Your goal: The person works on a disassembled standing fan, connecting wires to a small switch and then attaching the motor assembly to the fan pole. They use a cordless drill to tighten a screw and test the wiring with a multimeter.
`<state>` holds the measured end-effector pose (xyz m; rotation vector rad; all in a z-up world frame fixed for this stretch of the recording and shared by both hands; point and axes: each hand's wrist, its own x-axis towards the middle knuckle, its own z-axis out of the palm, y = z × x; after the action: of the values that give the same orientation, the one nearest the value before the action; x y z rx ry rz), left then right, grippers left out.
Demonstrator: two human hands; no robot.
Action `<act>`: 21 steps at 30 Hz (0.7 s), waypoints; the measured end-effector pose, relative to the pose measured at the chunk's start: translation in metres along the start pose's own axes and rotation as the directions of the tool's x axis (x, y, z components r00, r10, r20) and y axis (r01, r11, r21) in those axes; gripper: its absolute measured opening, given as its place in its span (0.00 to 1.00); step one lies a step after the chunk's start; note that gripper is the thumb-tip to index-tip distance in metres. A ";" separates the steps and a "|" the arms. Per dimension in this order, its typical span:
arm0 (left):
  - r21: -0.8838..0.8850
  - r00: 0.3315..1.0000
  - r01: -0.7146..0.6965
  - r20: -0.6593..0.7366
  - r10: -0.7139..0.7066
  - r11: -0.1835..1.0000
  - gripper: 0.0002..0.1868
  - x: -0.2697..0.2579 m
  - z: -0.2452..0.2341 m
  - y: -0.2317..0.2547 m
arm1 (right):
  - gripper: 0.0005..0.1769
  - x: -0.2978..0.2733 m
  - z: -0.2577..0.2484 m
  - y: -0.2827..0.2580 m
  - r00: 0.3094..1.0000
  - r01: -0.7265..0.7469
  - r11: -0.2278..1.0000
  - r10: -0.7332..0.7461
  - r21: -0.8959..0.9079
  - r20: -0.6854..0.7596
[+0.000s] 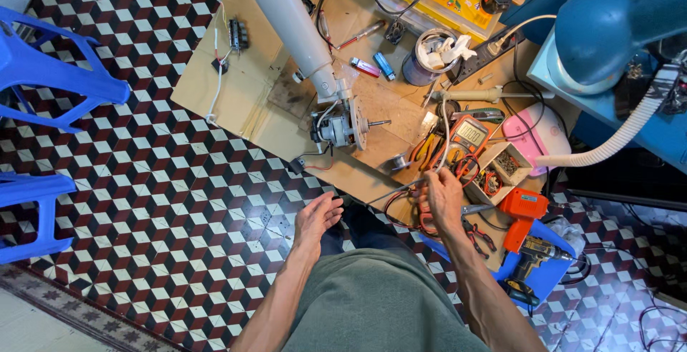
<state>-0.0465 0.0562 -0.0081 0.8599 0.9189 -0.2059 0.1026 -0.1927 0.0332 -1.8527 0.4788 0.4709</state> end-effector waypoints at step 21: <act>0.754 0.706 -0.640 0.500 0.502 0.149 0.07 -0.031 -0.068 -0.005 | 0.10 -0.175 -0.026 -0.188 0.907 0.294 0.807 -0.405 0.512 0.117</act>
<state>-0.1099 0.0965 -0.0088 2.1832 0.1702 -0.0561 0.0588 -0.1421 0.2823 -1.3360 0.0745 0.2642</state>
